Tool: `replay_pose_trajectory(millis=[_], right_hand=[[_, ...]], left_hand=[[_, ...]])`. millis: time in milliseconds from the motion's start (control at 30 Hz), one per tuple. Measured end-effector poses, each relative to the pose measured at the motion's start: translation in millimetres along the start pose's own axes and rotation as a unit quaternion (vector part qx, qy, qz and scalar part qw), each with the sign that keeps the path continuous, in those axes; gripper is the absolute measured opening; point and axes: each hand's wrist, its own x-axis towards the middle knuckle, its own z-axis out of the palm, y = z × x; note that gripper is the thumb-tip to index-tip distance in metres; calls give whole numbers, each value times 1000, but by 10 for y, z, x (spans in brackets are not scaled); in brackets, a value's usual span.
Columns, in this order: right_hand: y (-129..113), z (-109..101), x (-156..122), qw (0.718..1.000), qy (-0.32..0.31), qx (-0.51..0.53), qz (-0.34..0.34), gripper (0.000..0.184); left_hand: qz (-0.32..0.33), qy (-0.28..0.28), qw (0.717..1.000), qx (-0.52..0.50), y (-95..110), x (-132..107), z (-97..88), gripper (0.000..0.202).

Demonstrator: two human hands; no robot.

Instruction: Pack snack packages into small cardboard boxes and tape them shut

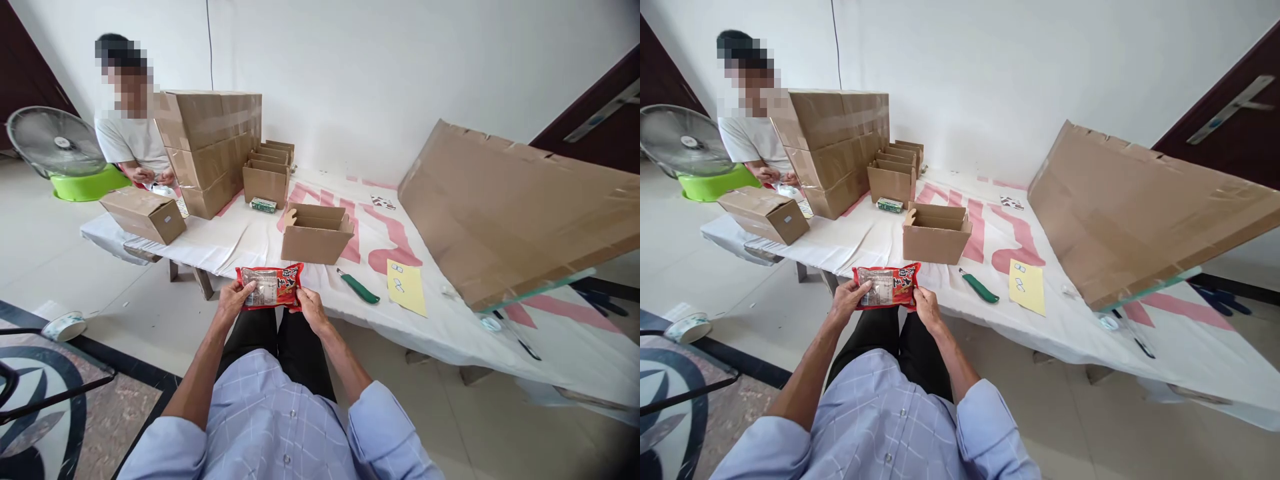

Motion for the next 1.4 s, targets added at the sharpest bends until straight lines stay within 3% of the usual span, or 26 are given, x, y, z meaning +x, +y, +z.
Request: replay_pose_trajectory(millis=[167, 333, 433, 700, 833, 967, 1100, 1200, 1333, 1400], right_hand=[[207, 75, -60, 1000, 15, 3, 18, 50], [109, 111, -34, 1000, 27, 2, -14, 57], [-170, 106, 74, 998, 27, 0, -54, 55], [-1250, 72, 274, 973, 1, -40, -229, 52], [-1519, 49, 272, 968, -4, -29, -251, 55], [-1619, 28, 258, 965, 0, -14, -263, 57], [-1602, 11, 221, 964, 9, -16, -264, 57], [-1433, -4, 190, 967, 2, -27, -253, 55], [-918, 1, 143, 981, -20, -34, -192, 50], [-606, 19, 104, 988, -14, -32, -151, 46]], left_hand=[[-32, 14, 999, 3, -159, -57, -73, 82], [-26, 14, 1000, -1, -82, -37, -93, 85], [10, 9, 1000, -7, 137, 70, -49, 84], [167, -34, 985, -18, 1020, 343, 239, 74], [188, -64, 980, -34, 1270, 382, 375, 75], [198, -78, 976, -36, 1394, 353, 439, 73], [209, -91, 973, -28, 1399, 312, 420, 72], [188, -91, 978, -24, 1258, 313, 365, 72], [128, -97, 987, 18, 859, 326, 226, 72], [97, -127, 986, 52, 625, 312, 131, 69]])
